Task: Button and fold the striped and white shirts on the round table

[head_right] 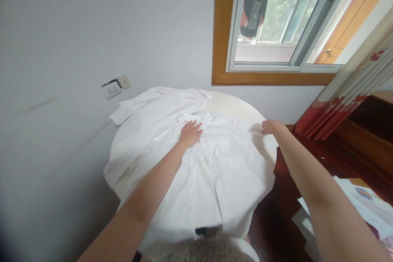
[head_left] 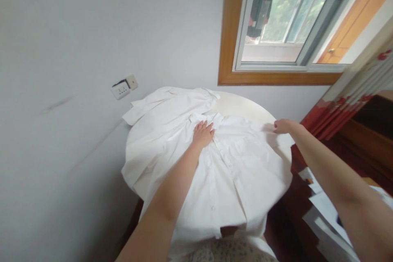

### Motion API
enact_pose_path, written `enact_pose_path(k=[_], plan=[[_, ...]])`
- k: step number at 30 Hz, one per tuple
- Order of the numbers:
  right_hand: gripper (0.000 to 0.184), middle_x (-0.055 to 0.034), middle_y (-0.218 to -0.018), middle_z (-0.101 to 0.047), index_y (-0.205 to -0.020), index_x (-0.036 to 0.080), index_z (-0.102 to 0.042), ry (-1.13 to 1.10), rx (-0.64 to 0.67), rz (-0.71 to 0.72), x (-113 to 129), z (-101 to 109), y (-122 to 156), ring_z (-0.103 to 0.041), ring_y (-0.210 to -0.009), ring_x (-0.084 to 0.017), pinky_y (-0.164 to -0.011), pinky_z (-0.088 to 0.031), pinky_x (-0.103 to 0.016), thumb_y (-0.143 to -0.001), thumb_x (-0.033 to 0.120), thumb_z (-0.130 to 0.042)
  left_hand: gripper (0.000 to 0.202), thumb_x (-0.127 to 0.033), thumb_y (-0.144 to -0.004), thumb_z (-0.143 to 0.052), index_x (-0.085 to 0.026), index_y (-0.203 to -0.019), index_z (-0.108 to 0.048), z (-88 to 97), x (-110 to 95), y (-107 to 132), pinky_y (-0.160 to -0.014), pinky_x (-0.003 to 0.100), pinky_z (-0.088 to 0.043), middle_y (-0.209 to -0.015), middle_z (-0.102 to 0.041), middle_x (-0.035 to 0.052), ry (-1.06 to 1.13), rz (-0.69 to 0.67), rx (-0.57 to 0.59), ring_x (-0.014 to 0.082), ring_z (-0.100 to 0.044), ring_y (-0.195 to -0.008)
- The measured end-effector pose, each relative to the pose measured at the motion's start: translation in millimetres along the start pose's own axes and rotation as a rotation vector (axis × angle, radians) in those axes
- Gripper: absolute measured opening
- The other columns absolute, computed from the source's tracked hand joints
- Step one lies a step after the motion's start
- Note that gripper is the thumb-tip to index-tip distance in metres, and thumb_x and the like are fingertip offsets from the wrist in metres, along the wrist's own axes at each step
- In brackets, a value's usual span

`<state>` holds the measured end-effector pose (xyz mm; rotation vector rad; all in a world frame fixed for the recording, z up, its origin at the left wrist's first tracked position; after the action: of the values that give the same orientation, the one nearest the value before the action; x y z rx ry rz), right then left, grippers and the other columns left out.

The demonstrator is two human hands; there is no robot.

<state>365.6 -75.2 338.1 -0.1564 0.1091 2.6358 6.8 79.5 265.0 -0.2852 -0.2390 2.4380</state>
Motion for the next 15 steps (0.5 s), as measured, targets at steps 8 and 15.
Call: enact_pose_path(k=[8, 15], plan=[[0.042, -0.0082, -0.142, -0.046, -0.133, 0.020, -0.052, -0.171, -0.162, 0.417, 127, -15, 29, -0.042, -0.130, -0.021, -0.110, -0.030, -0.037, -0.095, 0.026, -0.035, 0.049, -0.044, -0.095, -0.032, -0.028, -0.139, -0.045, 0.7, 0, 0, -0.114, 0.044, -0.023, -0.150, -0.037, 0.0046, -0.010, -0.004, -0.018, 0.0257, -0.027, -0.140], [0.072, -0.0064, -0.157, -0.014, -0.149, 0.029, -0.025, -0.233, -0.079, 0.182, 161, -52, 44, -0.012, -0.144, -0.031, -0.108, -0.010, -0.068, -0.090, 0.069, -0.017, 0.047, -0.040, -0.095, -0.033, -0.026, -0.138, -0.046, 1.0, 1, -1, -0.114, 0.045, -0.024, -0.148, -0.039, 0.0065, 0.011, -0.012, -0.025, 0.0263, -0.029, -0.139]])
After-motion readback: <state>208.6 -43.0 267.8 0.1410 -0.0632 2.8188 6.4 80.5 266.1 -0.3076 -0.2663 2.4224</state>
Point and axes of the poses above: each hand's wrist, its own y-axis away from the middle knuckle, its own z-axis out of the back of the hand, x = y × z, the point moved 1 cm from there along -y, towards the middle knuckle
